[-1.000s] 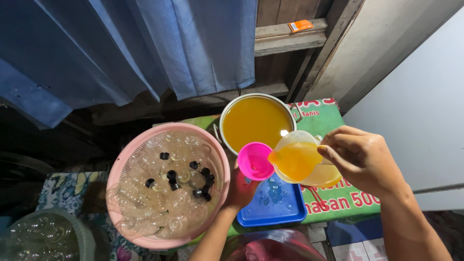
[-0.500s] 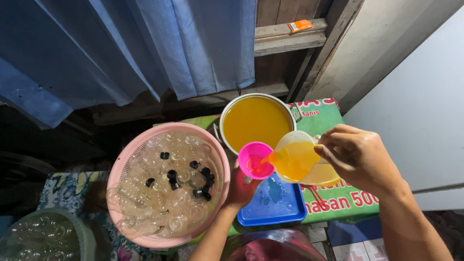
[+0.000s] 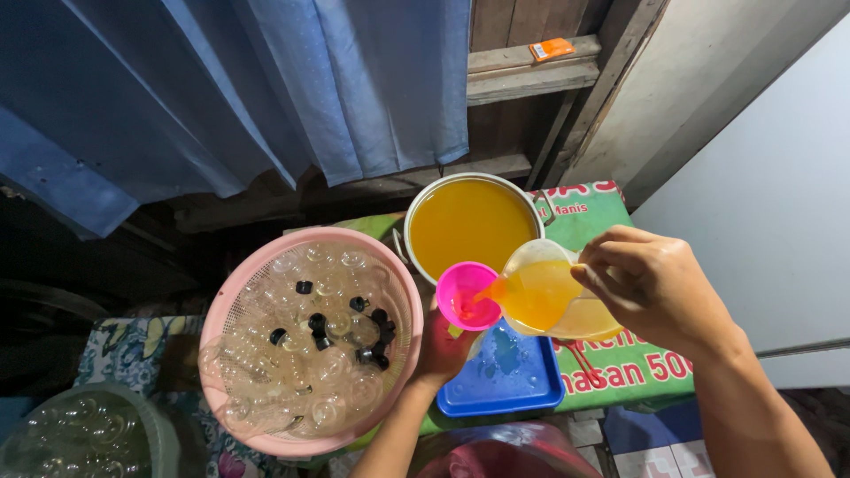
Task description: The person pours a yellow liquid from a large pot into small plastic bottles using a pink funnel and a clear measuring cup. They repeatedly fill the bottles and place them on a blue tray.
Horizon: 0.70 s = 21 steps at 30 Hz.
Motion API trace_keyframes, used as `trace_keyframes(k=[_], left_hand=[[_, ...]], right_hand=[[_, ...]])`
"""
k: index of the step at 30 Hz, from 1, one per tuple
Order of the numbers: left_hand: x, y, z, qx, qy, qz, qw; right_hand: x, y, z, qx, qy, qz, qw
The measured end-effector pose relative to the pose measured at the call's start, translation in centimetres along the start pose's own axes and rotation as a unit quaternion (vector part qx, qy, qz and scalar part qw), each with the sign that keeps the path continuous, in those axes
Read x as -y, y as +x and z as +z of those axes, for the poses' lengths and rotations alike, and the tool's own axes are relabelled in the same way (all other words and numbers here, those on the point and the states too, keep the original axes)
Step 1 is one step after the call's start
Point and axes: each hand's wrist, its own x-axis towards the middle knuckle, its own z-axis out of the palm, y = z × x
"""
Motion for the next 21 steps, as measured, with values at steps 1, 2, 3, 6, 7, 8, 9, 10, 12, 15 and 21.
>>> trace_keyframes(k=[1, 2, 3, 6, 7, 8, 9, 10, 12, 15, 21], left_hand=[[-0.02, 0.09, -0.04, 0.003, -0.002, -0.002, 1.0], [-0.05, 0.1, -0.08, 0.006, -0.004, -0.004, 1.0], [-0.12, 0.1, 0.01, 0.004, -0.006, -0.009, 1.0], [-0.39, 0.17, 0.1, 0.0, -0.008, -0.019, 1.0], [-0.48, 0.15, 0.04, 0.001, -0.008, -0.018, 1.0], [-0.53, 0.21, 0.01, 0.002, -0.007, -0.017, 1.0], [-0.55, 0.23, -0.04, 0.006, -0.005, -0.008, 1.0], [-0.54, 0.24, -0.07, 0.01, -0.004, 0.001, 1.0], [-0.37, 0.28, -0.12, 0.012, 0.001, 0.005, 1.0], [-0.07, 0.07, -0.24, 0.012, -0.002, -0.008, 1.0], [0.28, -0.06, -0.33, -0.004, 0.003, -0.019, 1.0]], right_hand=[[0.06, 0.04, -0.07, 0.001, -0.002, 0.003, 1.0], [0.12, 0.07, -0.08, 0.0, -0.003, -0.001, 1.0], [0.17, 0.1, -0.09, -0.001, -0.005, -0.004, 1.0], [0.21, 0.24, -0.1, -0.005, -0.004, -0.018, 1.0], [0.2, 0.3, -0.1, -0.005, -0.003, -0.023, 1.0], [0.18, 0.36, -0.08, -0.008, -0.007, -0.035, 0.999], [0.17, 0.39, -0.02, -0.011, -0.012, -0.048, 0.999], [0.16, 0.41, -0.02, -0.014, -0.017, -0.061, 0.998], [0.12, 0.44, 0.04, -0.006, -0.016, -0.05, 0.999], [0.28, 0.37, 0.31, -0.001, -0.011, -0.037, 0.999], [0.66, 0.57, 0.56, -0.002, -0.002, -0.034, 0.999]])
